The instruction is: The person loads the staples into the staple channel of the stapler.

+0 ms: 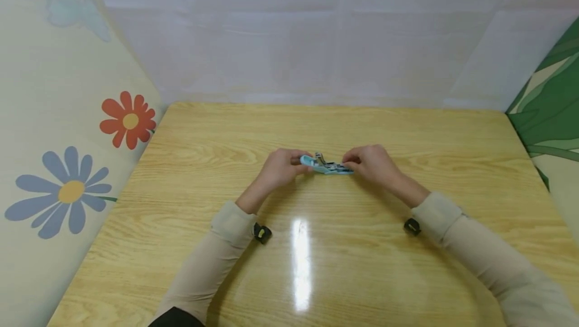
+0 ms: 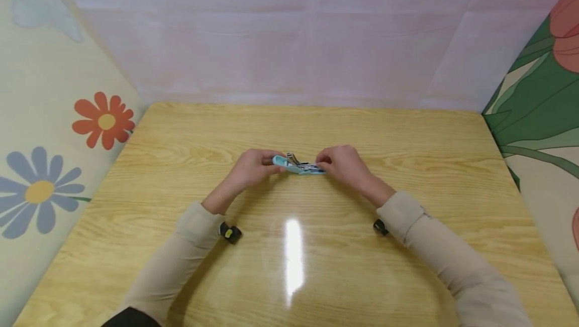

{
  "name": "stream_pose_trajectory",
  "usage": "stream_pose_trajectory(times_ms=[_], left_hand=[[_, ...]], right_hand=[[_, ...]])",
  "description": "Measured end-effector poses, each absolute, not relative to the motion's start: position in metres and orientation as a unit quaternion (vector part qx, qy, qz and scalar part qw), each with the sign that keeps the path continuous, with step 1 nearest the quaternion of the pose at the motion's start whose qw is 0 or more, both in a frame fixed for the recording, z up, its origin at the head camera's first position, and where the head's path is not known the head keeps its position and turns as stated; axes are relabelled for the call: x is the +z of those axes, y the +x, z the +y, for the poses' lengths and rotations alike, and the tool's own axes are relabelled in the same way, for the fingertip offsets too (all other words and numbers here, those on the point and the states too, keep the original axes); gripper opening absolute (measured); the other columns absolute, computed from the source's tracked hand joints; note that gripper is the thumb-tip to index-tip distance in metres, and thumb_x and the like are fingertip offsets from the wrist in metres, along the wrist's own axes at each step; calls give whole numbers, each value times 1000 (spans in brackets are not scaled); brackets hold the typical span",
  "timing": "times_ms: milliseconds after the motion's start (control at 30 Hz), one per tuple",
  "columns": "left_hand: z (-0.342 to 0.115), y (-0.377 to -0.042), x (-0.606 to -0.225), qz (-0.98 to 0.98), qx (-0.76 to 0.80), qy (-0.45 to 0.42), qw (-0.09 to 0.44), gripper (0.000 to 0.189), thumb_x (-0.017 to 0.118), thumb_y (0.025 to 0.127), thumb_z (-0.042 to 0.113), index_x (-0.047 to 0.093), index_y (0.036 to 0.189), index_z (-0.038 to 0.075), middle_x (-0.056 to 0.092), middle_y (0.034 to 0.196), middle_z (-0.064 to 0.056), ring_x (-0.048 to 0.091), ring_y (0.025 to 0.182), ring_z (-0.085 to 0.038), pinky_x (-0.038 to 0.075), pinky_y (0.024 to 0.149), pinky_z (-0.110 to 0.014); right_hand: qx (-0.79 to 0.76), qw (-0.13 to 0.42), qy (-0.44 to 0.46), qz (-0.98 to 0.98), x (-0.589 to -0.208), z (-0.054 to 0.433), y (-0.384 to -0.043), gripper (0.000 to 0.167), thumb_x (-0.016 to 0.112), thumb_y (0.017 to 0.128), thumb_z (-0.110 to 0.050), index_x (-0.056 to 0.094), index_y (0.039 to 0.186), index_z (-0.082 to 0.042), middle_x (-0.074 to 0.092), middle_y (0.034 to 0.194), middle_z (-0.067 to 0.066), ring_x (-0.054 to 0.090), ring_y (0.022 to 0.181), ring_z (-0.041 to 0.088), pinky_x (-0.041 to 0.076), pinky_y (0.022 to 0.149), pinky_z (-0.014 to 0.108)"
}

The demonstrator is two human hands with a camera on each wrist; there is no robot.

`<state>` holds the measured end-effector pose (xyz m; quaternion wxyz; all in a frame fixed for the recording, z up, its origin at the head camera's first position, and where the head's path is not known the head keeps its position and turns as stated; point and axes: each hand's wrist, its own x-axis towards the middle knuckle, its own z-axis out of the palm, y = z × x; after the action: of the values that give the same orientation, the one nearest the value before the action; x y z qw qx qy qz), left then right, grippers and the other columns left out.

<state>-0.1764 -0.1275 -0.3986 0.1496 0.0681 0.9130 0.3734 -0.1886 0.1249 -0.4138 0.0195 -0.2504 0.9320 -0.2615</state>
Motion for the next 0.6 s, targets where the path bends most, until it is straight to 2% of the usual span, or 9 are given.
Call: stream_pose_trajectory(times_ms=[133, 300, 433, 600], left_hand=[[-127, -176, -399, 912, 376, 66, 150, 32, 76, 92, 26, 73, 123, 18, 76, 119, -4, 72, 109, -21, 58, 82, -32], [-128, -177, -400, 911, 378, 64, 153, 32, 75, 93, 27, 73, 124, 18, 76, 120, -4, 72, 108, -20, 54, 70, -25], [-129, -177, -402, 910, 379, 63, 153, 32, 75, 93, 27, 73, 124, 18, 76, 120, -4, 72, 106, -20, 53, 70, -24], [-128, -178, -403, 910, 381, 68, 150, 32, 75, 93, 27, 73, 123, 17, 76, 119, -4, 72, 108, -21, 56, 77, -29]], right_hand=[[-240, 13, -263, 934, -414, 123, -188, 11, 75, 93, -17, 80, 97, -8, 80, 93, 6, 74, 83, 19, 59, 79, 39], [-224, 15, -263, 938, -414, 121, -187, 11, 75, 93, -18, 80, 97, -10, 79, 92, 4, 72, 80, 16, 59, 76, 38], [-221, 14, -265, 939, -415, 121, -187, 10, 75, 93, -18, 80, 97, -10, 79, 92, 4, 71, 79, 15, 59, 75, 37], [-219, 6, -272, 937, -417, 122, -185, 11, 75, 93, -17, 80, 99, -9, 80, 96, 6, 75, 87, 21, 60, 80, 40]])
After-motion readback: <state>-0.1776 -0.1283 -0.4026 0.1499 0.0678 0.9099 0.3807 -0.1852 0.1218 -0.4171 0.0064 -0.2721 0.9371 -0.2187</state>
